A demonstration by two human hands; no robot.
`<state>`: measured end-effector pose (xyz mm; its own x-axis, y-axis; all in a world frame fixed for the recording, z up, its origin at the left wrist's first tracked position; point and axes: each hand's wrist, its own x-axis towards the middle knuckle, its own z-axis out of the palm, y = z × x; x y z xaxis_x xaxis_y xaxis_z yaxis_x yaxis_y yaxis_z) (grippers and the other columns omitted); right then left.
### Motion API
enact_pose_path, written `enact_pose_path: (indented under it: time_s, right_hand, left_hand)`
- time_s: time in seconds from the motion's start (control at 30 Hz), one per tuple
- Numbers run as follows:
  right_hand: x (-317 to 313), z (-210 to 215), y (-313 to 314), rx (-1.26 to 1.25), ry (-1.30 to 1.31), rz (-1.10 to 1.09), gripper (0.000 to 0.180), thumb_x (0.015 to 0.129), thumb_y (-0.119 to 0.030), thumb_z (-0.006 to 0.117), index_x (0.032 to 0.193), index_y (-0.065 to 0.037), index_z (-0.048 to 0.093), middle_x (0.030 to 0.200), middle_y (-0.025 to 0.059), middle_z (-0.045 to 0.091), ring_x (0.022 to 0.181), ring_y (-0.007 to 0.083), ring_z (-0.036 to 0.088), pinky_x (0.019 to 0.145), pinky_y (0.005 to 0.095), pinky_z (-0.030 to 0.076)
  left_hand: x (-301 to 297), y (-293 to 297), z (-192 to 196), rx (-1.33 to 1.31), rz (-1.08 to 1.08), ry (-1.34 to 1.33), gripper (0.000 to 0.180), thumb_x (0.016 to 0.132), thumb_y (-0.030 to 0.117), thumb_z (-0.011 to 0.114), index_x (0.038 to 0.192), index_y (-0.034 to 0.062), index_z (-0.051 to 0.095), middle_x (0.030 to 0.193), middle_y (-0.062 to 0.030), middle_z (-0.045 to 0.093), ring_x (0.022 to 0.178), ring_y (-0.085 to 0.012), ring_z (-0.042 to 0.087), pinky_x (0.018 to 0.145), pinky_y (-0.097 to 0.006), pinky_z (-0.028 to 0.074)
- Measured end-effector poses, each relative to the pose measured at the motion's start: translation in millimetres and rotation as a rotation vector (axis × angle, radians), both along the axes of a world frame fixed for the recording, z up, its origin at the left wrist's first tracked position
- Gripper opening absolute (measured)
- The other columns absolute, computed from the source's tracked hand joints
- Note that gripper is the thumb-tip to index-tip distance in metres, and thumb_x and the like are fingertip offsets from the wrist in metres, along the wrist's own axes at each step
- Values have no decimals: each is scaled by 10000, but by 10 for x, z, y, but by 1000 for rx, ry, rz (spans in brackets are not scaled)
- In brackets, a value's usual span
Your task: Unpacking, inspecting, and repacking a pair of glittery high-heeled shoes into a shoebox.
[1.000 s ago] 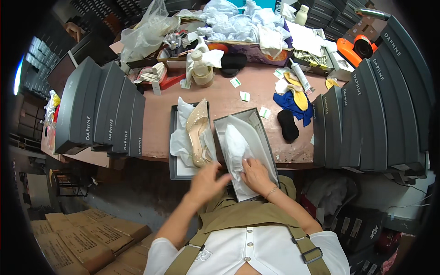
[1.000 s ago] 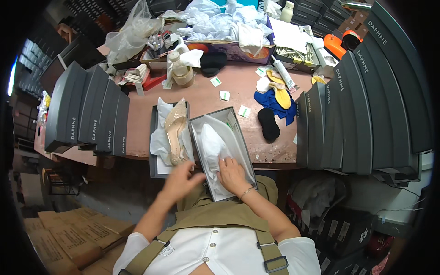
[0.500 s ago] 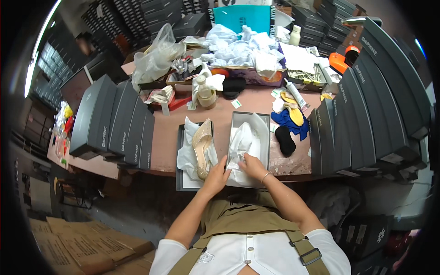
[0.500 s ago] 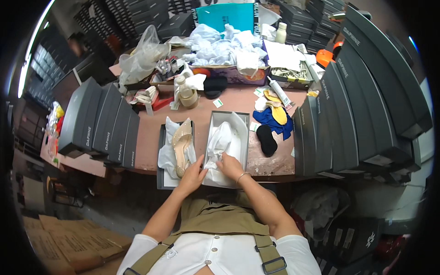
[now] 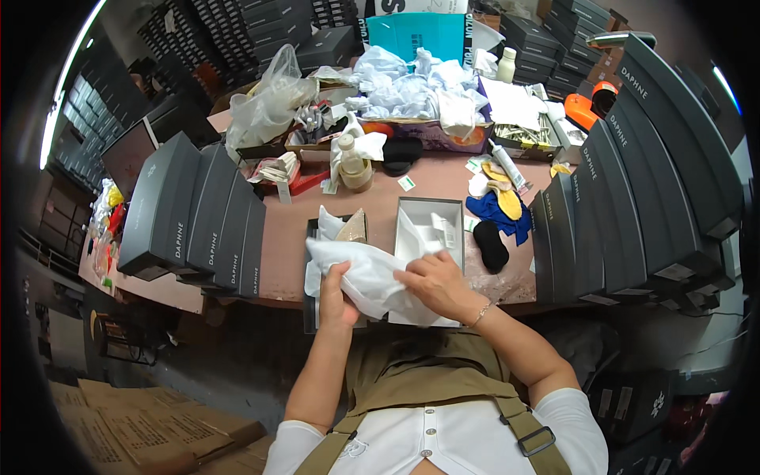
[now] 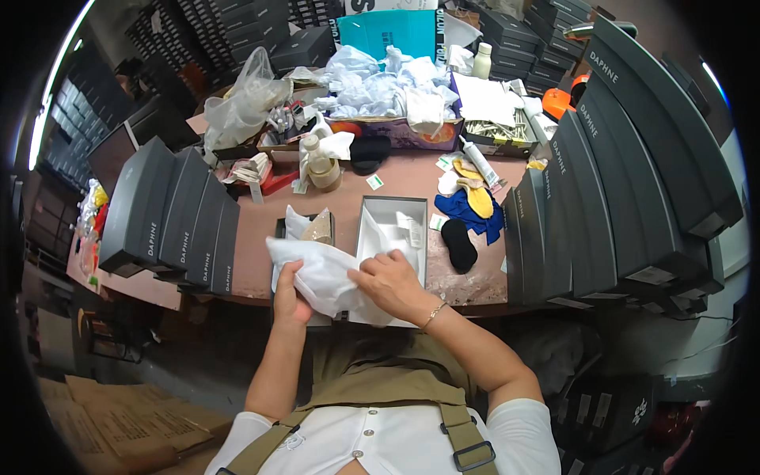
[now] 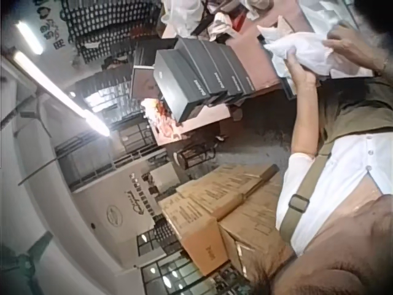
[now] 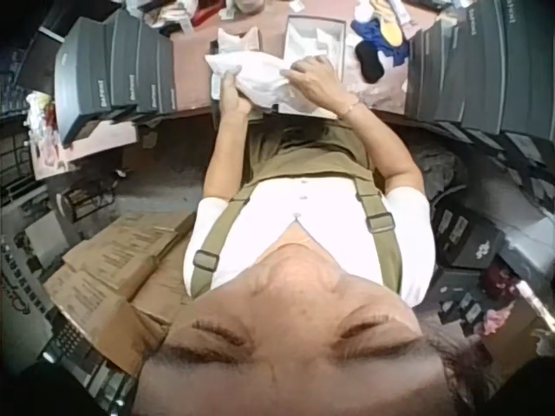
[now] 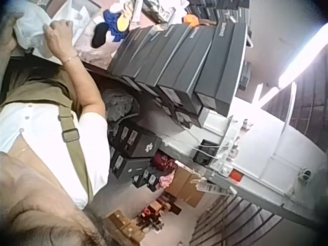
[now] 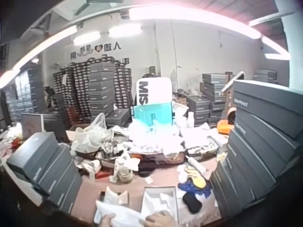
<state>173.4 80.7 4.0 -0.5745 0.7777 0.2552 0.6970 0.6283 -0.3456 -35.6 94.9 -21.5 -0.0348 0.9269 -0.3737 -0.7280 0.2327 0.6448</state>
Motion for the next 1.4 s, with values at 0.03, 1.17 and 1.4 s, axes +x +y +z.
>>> enact_pose_path:
  time_s: [0.03, 1.17, 1.4]
  right_hand:
    - [-58, -91, -18, 95, 27, -65, 265, 769, -137, 627, 1030, -93, 609, 1009, 67, 607, 977, 222, 592, 964, 460, 372]
    - [-8, -684, 24, -152, 768, -210, 139, 830, -39, 576, 962, 3, 561, 851, 142, 598, 654, 230, 608, 629, 335, 493]
    - [401, -906, -93, -320, 447, -402, 278, 893, -238, 597, 969, 25, 550, 880, 134, 623, 749, 203, 638, 643, 330, 514]
  left_hand:
    - [27, -60, -28, -55, 73, -100, 470, 807, 190, 623, 1227, 36, 477, 1164, -121, 559, 1075, -263, 558, 948, -429, 442]
    - [395, -26, 309, 1120, 176, 1180, 341, 717, 111, 667, 1002, 2, 516, 931, -138, 550, 848, -302, 553, 793, -392, 461]
    - [-34, -33, 339, 558, 606, 735, 403, 828, 224, 568, 1106, -61, 508, 1036, -137, 561, 930, -232, 564, 829, -367, 458]
